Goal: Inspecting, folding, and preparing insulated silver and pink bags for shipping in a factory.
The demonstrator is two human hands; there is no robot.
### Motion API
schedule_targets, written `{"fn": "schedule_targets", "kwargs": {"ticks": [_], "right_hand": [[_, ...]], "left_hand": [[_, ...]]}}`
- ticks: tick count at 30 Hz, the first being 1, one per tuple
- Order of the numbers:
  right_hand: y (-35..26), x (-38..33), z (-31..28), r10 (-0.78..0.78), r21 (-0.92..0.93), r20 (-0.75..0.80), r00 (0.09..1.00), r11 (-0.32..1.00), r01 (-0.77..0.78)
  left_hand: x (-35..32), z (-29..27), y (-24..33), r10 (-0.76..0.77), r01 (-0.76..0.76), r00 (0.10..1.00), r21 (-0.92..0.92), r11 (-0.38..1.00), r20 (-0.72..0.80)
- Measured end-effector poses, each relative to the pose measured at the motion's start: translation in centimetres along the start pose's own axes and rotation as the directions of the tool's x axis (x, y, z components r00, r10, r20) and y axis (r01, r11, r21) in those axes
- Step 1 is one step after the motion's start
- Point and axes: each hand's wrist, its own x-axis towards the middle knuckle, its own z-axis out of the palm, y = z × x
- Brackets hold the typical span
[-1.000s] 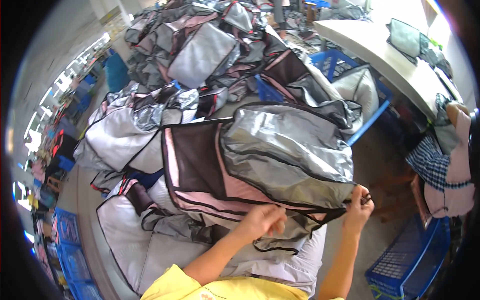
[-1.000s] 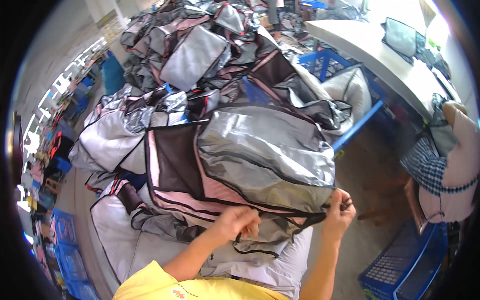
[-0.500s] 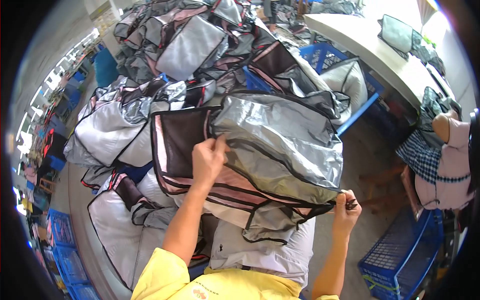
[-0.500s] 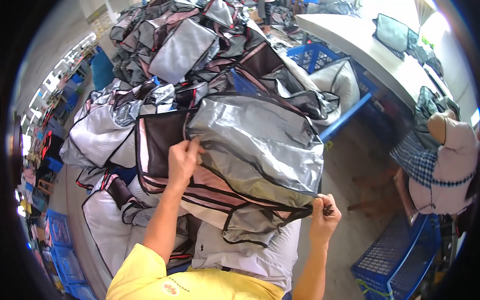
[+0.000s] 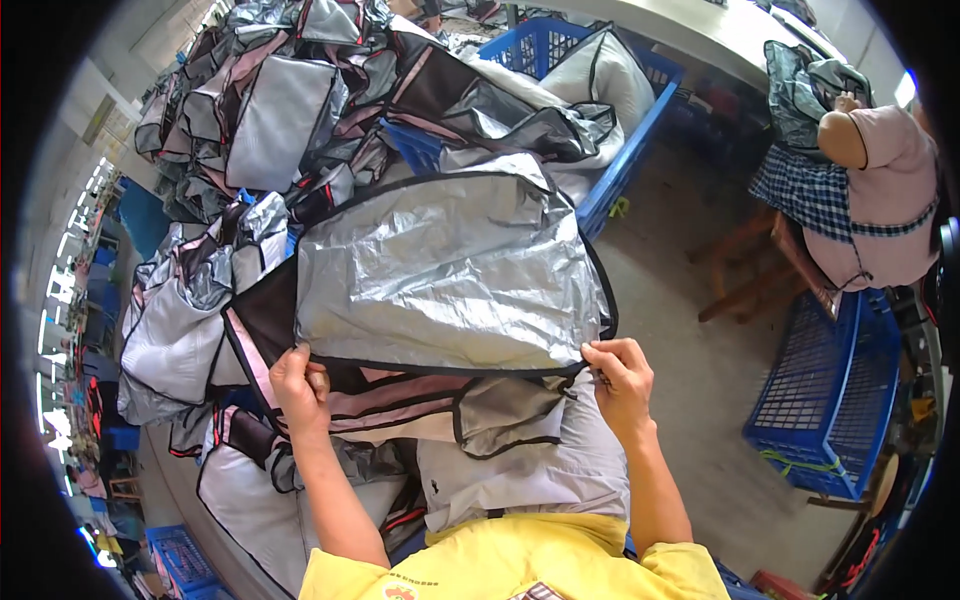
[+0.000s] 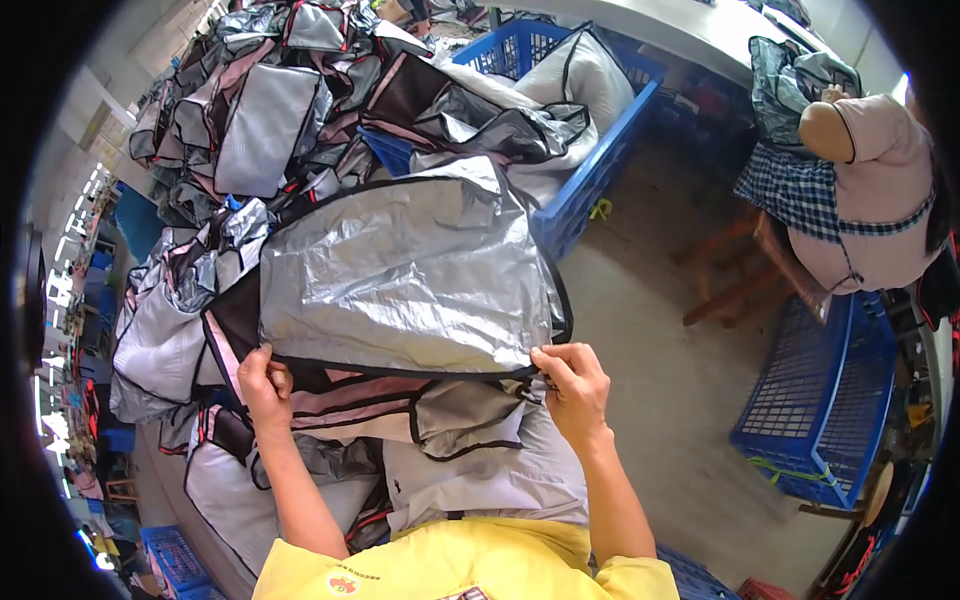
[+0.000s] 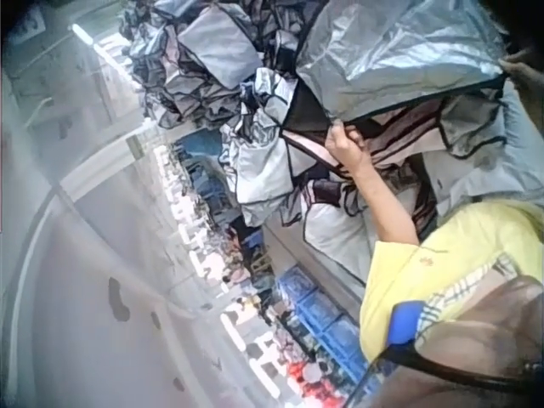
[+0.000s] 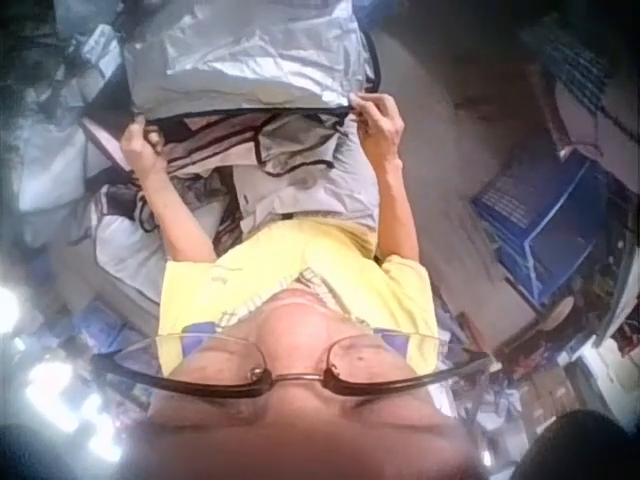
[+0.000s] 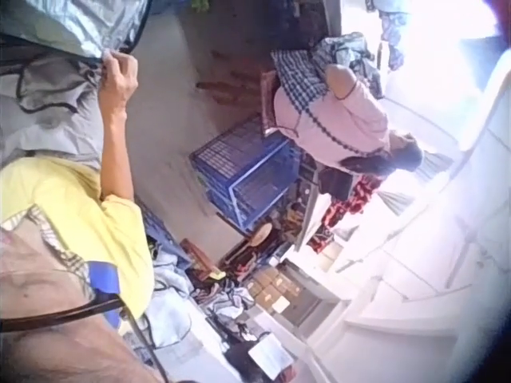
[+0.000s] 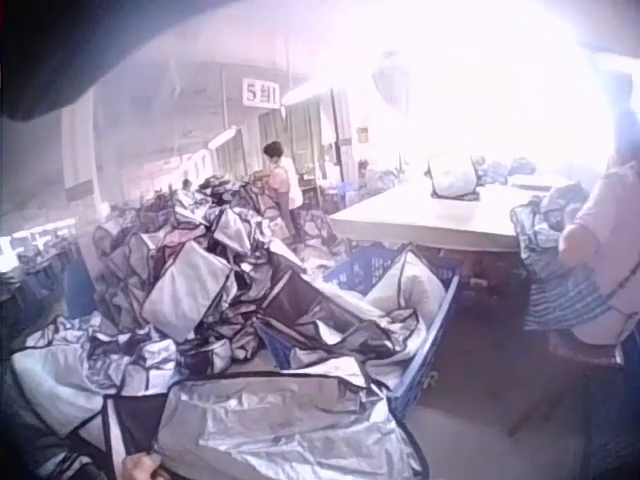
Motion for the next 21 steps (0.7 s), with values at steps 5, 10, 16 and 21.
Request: {"fn": "schedule_targets", "kwargs": {"ticks": [5, 10, 16, 21], "right_hand": [[-0.7, -1.9, -0.4, -0.112, -0.044, -0.008, 0.994, 0.993, 0.112], [-1.7, -4.6, -1.4, -0.130, -0.049, -0.007, 0.991, 0.990, 0.129], [-2.6, -4.9, -1.4, -0.157, -0.053, 0.033, 0.987, 0.986, 0.159], [-3.1, -5.3, -1.5, -0.182, -0.018, -0.023, 0.983, 0.983, 0.182]], "left_hand": [[0.6, -1.0, -1.2, -0.050, 0.050, 0.998, -0.006, 0.999, -0.024], [1.1, 0.3, 0.5, -0.081, 0.099, 0.994, 0.317, 0.943, -0.071], [3.0, 6.9, 9.5, 0.680, -0.692, 0.686, 0.521, 0.499, 0.259], [3.2, 17.2, 12.8, 0.444, -0.925, 0.365, 0.374, 0.071, 0.819]]}}
